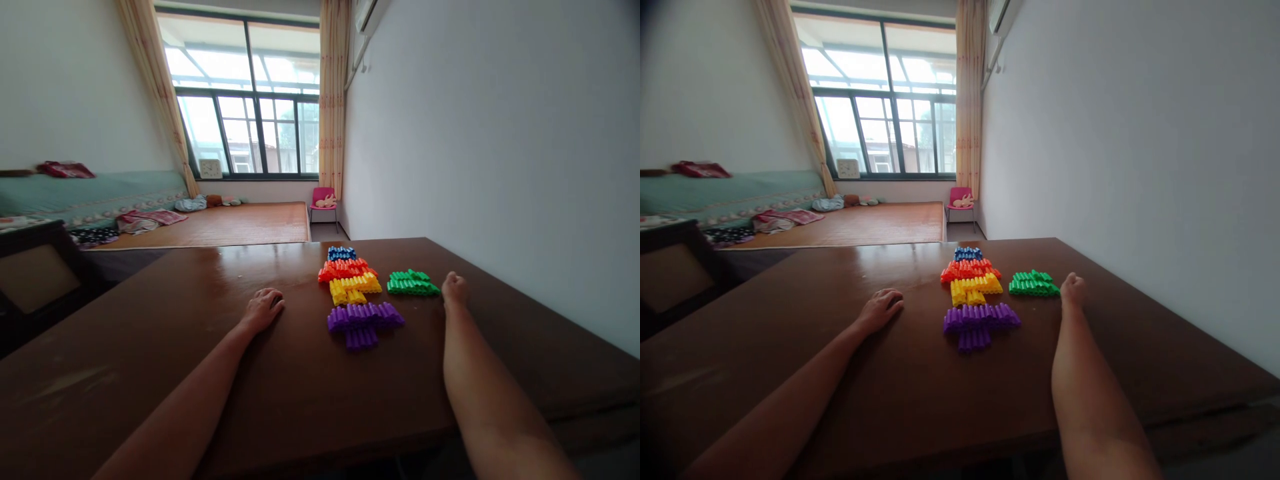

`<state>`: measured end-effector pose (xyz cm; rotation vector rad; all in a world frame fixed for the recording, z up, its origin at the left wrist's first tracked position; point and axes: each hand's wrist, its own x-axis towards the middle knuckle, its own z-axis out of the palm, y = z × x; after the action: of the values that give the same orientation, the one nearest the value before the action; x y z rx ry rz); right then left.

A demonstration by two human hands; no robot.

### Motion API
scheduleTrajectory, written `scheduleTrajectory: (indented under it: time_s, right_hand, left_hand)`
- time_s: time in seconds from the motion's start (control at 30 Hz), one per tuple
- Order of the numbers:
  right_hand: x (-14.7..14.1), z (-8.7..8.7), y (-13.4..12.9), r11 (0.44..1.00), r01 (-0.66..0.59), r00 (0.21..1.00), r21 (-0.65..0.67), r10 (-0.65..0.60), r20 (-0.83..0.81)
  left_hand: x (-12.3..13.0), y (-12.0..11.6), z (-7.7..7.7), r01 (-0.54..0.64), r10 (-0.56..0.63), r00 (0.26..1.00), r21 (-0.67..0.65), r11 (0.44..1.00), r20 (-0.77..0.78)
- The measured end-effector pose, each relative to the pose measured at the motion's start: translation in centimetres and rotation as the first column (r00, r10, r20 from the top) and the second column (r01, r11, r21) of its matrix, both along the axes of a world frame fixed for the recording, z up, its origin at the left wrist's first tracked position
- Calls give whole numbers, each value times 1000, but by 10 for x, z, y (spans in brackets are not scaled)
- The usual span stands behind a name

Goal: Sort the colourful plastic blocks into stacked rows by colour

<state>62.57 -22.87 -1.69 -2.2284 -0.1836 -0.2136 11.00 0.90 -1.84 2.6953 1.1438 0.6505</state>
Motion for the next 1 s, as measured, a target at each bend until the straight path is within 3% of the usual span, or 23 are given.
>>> scheduleTrajectory:
  time_s: [0.37,0.87,1.0]
  right_hand:
    - [-23,-1,5,998,-44,999,-39,43,-6]
    - [-16,-13,7,984,-75,996,-163,83,41]
    - [-15,-15,6,988,-53,996,-142,63,61]
  left_hand:
    - [-1,-9,6,-43,44,999,-55,998,22]
    - [-3,-17,9,-60,64,996,-73,996,65]
    - [-4,-18,10,-61,66,995,-75,995,75]
